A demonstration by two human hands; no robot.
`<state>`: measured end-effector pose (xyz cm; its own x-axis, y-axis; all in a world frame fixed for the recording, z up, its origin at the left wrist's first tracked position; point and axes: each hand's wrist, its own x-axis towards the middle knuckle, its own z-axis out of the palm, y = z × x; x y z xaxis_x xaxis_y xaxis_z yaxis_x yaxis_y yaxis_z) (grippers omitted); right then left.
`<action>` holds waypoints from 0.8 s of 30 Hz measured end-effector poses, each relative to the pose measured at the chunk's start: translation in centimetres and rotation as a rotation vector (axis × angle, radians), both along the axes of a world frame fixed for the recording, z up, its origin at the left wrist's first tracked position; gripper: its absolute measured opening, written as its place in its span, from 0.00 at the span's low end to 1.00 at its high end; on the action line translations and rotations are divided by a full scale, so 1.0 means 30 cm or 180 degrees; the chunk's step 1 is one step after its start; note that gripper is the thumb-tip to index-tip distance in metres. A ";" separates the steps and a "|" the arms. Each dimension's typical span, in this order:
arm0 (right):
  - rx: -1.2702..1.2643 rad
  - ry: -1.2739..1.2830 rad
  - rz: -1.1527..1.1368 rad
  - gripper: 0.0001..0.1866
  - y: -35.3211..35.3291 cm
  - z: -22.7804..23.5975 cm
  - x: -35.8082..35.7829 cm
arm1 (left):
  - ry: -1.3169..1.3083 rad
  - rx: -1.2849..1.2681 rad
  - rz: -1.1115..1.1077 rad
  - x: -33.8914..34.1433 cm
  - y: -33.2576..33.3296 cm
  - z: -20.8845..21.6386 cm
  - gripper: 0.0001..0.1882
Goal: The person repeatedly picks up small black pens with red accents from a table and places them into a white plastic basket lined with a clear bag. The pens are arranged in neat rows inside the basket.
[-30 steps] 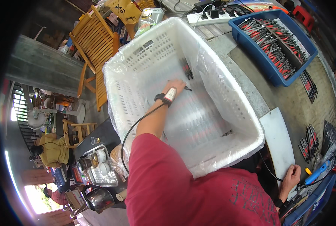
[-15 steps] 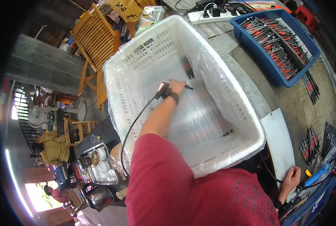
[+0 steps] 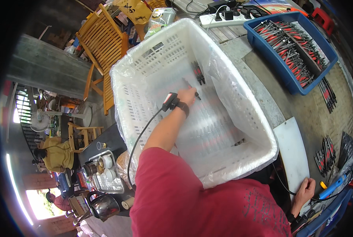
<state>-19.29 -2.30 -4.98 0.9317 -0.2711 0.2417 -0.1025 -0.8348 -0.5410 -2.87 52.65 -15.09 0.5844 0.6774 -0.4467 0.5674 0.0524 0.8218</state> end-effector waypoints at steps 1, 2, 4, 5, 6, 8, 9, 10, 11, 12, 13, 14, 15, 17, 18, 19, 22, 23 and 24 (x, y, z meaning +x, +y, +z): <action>0.0019 0.0014 -0.0024 0.08 0.000 -0.001 -0.001 | 0.0016 0.0196 -0.0177 0.002 0.004 0.001 0.12; 0.0036 0.0029 -0.0049 0.09 -0.001 -0.002 -0.004 | 0.0052 0.0567 -0.0298 0.015 0.011 0.002 0.12; 0.0052 0.0060 -0.0012 0.09 -0.008 -0.002 -0.004 | 0.0123 0.1303 -0.0540 0.057 0.032 0.002 0.14; 0.0076 0.0077 -0.0015 0.09 -0.011 -0.004 -0.003 | 0.0464 0.1512 -0.0663 0.075 0.045 0.000 0.15; 0.0053 0.0031 0.0021 0.09 -0.011 -0.007 -0.004 | 0.0505 0.1605 -0.0717 0.089 0.053 -0.003 0.16; 0.0034 -0.0053 0.0048 0.09 -0.010 -0.009 -0.005 | 0.0581 0.1795 -0.0820 0.121 0.066 -0.010 0.16; 0.0008 -0.0058 0.0052 0.09 -0.010 -0.009 -0.004 | 0.0548 0.1649 -0.0860 0.131 0.073 -0.012 0.17; -0.0016 -0.0059 0.0057 0.08 -0.009 -0.008 -0.004 | 0.0553 0.1657 -0.0821 0.138 0.073 -0.017 0.17; -0.0038 -0.0060 0.0063 0.08 -0.008 -0.008 -0.003 | 0.0558 0.1667 -0.0781 0.145 0.073 -0.022 0.18; -0.0030 -0.0050 0.0052 0.08 -0.007 -0.007 -0.002 | 0.0548 0.1665 -0.0740 0.153 0.073 -0.026 0.18; -0.0024 -0.0036 0.0041 0.08 -0.006 -0.005 -0.004 | 0.0579 0.1812 -0.0798 0.158 0.075 -0.031 0.19; -0.0006 -0.0038 0.0049 0.08 -0.006 -0.004 -0.004 | 0.0597 0.1947 -0.0853 0.165 0.079 -0.035 0.19; -0.0024 -0.0012 0.0035 0.08 -0.007 -0.003 -0.003 | 0.0598 0.2084 -0.0901 0.171 0.083 -0.041 0.20; -0.0033 0.0004 0.0044 0.08 -0.009 -0.003 -0.003 | 0.0619 0.1980 -0.0886 0.182 0.094 -0.053 0.20; -0.0036 0.0000 0.0039 0.08 -0.009 -0.004 -0.004 | 0.0598 0.1910 -0.0860 0.189 0.101 -0.059 0.20; -0.0039 -0.0005 0.0034 0.08 -0.010 -0.006 -0.004 | 0.0647 0.1992 -0.0917 0.197 0.107 -0.066 0.20; -0.0068 -0.0052 0.0026 0.08 -0.010 -0.011 -0.003 | 0.0728 0.2055 -0.0962 0.219 0.125 -0.088 0.20; -0.0082 -0.0072 0.0024 0.08 -0.010 -0.012 -0.004 | 0.0747 0.1993 -0.0921 0.225 0.130 -0.095 0.20; -0.0069 -0.0053 0.0022 0.08 -0.011 -0.011 -0.004 | 0.0756 0.1898 -0.0879 0.230 0.133 -0.103 0.20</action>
<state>-19.42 -2.62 -5.31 0.9293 -0.2592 0.2630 -0.0878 -0.8469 -0.5244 4.02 56.66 -18.17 0.7031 0.6874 -0.1820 0.6629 -0.5411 0.5174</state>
